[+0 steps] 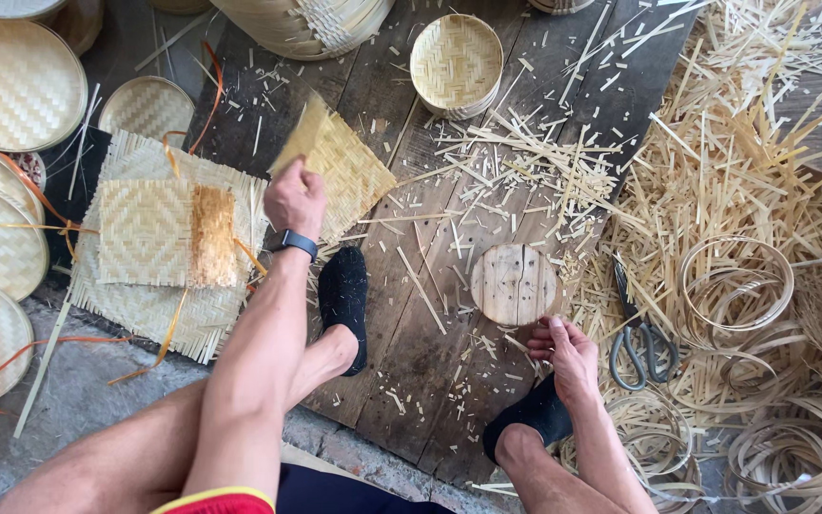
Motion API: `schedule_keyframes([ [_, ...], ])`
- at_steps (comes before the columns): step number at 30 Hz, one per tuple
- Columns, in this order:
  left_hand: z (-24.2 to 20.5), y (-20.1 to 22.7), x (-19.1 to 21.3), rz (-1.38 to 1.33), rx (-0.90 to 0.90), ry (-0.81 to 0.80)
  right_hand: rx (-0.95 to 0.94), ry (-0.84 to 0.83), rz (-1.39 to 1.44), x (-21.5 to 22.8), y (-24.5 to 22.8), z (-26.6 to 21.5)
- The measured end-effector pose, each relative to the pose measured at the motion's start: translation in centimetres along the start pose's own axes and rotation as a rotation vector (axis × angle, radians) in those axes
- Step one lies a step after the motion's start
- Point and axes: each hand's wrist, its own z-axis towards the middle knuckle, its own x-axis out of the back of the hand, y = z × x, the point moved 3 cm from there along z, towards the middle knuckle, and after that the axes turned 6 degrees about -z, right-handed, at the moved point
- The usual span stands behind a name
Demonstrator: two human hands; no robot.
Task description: The person weaves thin bamboo strips into circular frames and rectangular mats, using shears to trim excess material and securing the components by hand.
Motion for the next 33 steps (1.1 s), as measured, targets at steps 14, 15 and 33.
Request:
schedule_keyframes([
  [14,-23.9,17.3,-4.9,-0.171,-1.127,-0.630,0.080,0.010,0.016,-1.0,-6.0,-0.7],
  [15,-23.9,17.0,-5.3,-0.256,-1.072,-0.639,0.114,0.030,-0.010,-1.2,-6.3,-0.6],
  [33,-18.2,8.6,-15.6,-0.978,0.603,-0.817,0.279,0.278,-0.392,-1.9,-7.2,0.0],
])
